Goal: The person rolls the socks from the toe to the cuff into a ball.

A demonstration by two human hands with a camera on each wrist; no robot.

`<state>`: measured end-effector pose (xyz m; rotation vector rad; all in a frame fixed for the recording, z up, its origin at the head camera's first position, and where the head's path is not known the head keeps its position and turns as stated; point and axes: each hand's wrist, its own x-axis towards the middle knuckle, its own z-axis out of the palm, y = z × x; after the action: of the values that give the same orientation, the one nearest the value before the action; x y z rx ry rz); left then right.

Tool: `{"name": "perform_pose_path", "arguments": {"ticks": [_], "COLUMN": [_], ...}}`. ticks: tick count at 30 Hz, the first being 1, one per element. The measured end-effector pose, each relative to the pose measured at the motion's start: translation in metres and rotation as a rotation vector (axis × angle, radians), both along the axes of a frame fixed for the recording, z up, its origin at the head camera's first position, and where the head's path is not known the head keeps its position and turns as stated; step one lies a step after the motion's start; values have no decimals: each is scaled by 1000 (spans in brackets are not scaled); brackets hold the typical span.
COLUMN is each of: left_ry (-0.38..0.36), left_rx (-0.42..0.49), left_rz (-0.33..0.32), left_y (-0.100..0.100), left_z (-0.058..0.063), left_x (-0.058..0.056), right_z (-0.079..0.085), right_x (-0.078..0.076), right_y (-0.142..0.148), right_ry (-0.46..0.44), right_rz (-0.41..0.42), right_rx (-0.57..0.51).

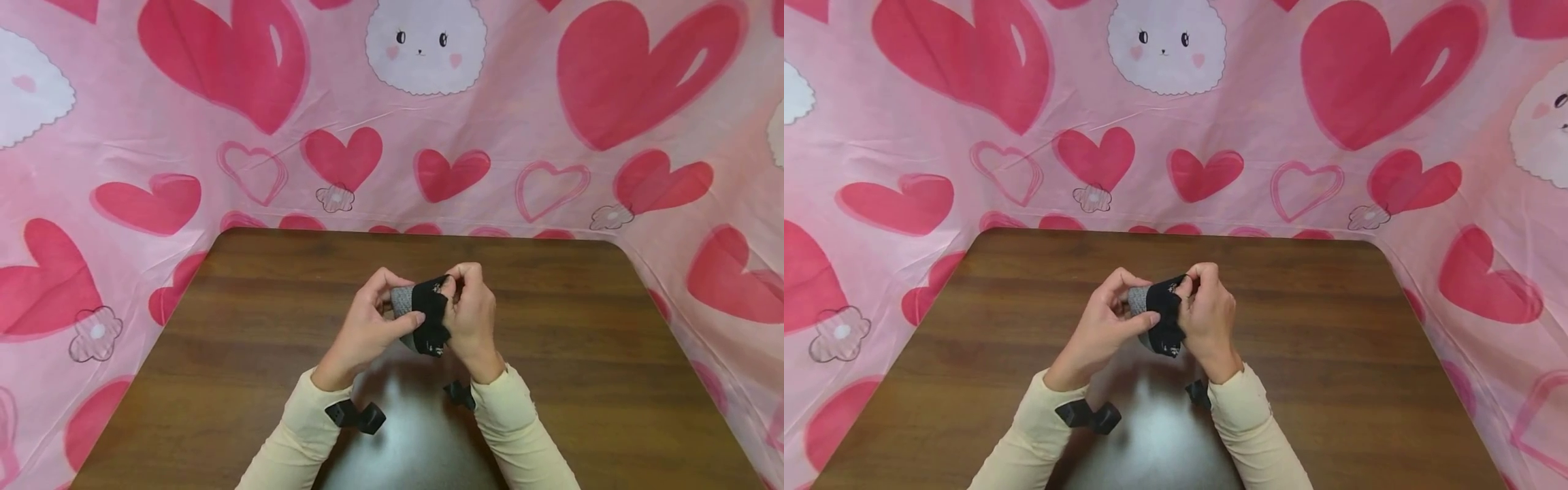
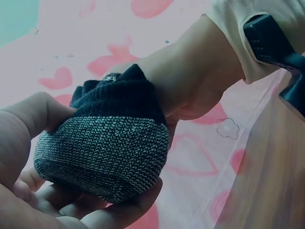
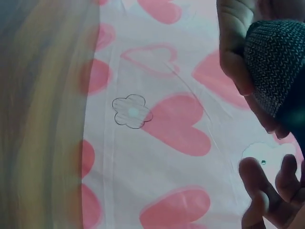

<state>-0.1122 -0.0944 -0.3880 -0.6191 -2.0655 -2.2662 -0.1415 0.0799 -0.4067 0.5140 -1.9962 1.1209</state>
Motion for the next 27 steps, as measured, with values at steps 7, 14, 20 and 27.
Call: {"name": "perform_pose_path", "arguments": {"ticks": [7,14,20,27], "left_ry": [-17,24,29,41], "left_rx": [22,47,128,142], "left_rz": [81,210,282,247], "left_y": [-8,-8,-6,-7], "left_z": [-3,-1,2,5], "left_x": [-1,-5,-6,-5], "right_z": [15,38,18,14], "right_x": [7,25,24,24], "right_y": [12,3,-1,-5], "right_ry": [-307,-125,-103,-300], "right_rz": [475,336,249,319], "right_rx": [-66,-106,-7,-112]}}
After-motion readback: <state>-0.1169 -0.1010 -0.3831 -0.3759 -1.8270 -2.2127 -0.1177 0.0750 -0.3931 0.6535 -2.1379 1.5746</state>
